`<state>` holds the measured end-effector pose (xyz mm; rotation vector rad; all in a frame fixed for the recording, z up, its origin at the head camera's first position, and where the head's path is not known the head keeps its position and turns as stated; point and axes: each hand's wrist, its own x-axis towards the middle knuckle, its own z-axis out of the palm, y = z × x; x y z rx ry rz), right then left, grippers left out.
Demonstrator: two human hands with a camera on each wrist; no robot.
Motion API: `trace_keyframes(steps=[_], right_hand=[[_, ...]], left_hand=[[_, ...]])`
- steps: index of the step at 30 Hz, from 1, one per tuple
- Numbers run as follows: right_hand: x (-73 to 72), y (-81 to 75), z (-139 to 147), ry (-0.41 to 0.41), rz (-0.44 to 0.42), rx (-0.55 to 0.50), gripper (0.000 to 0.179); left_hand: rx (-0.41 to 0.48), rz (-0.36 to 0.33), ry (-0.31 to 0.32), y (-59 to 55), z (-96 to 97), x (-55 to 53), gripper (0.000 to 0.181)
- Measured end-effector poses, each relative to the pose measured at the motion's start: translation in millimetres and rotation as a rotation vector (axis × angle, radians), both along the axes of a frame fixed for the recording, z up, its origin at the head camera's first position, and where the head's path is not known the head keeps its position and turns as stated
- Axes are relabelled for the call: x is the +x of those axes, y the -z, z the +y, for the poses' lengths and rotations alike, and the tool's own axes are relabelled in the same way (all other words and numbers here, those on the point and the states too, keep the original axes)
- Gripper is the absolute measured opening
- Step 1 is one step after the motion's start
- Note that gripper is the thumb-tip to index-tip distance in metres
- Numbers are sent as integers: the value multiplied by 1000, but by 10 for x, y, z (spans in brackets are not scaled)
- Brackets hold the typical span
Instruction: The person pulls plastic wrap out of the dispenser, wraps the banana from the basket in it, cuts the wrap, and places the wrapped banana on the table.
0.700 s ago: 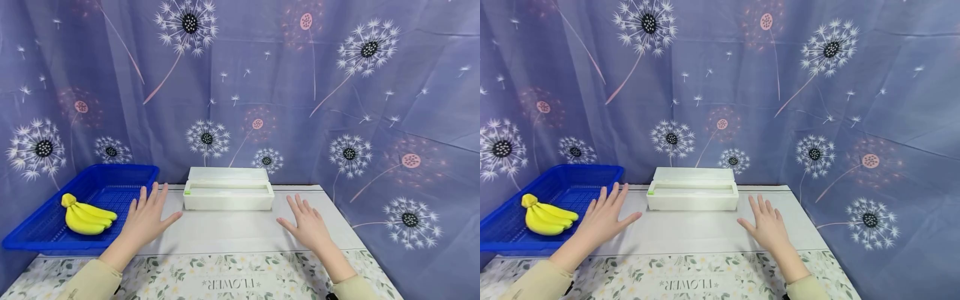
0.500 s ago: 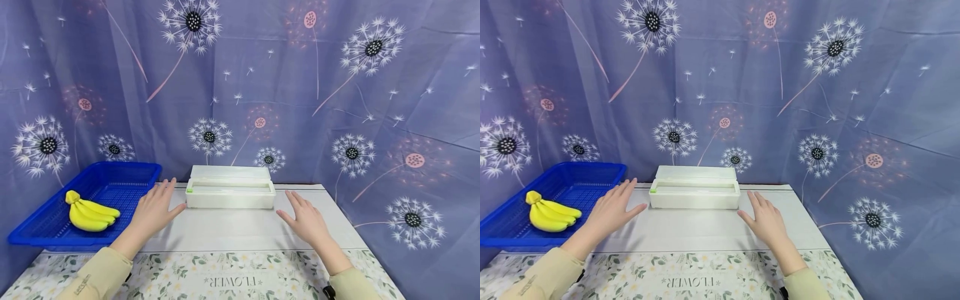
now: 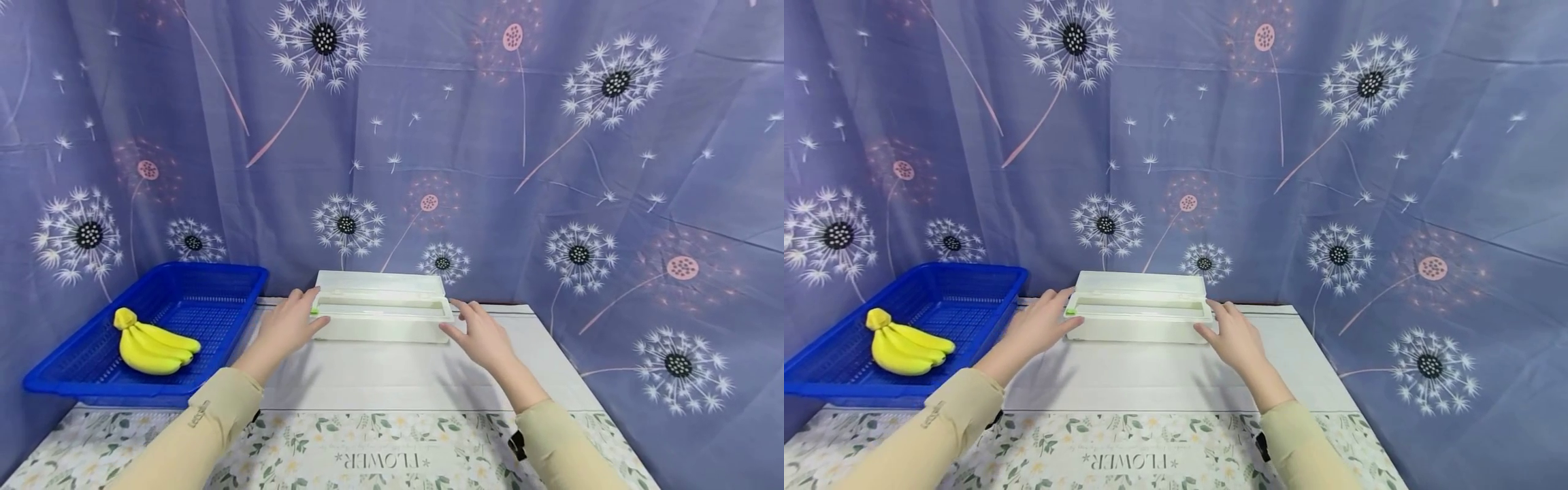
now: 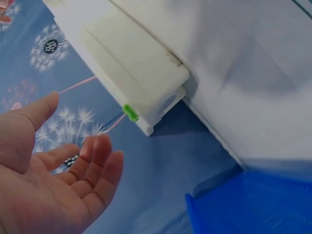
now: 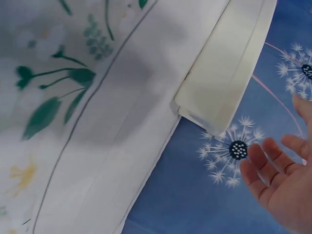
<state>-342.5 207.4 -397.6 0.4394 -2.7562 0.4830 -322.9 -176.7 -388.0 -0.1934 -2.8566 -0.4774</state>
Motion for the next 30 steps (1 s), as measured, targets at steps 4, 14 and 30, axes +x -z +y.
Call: trace_keyframes(steps=[4,14,30], right_hand=[[-155,17,-50,-9,-41,-24,69],[-487,133,-79,-41,-98,-36,51],[-748,360,-31,-157,-146,-118,44]], left_hand=[[26,-16,-3,51,48,-137,65],[144,-101,23,310,-18,-419,58],[126,-33,47,512,-38,-593,36]])
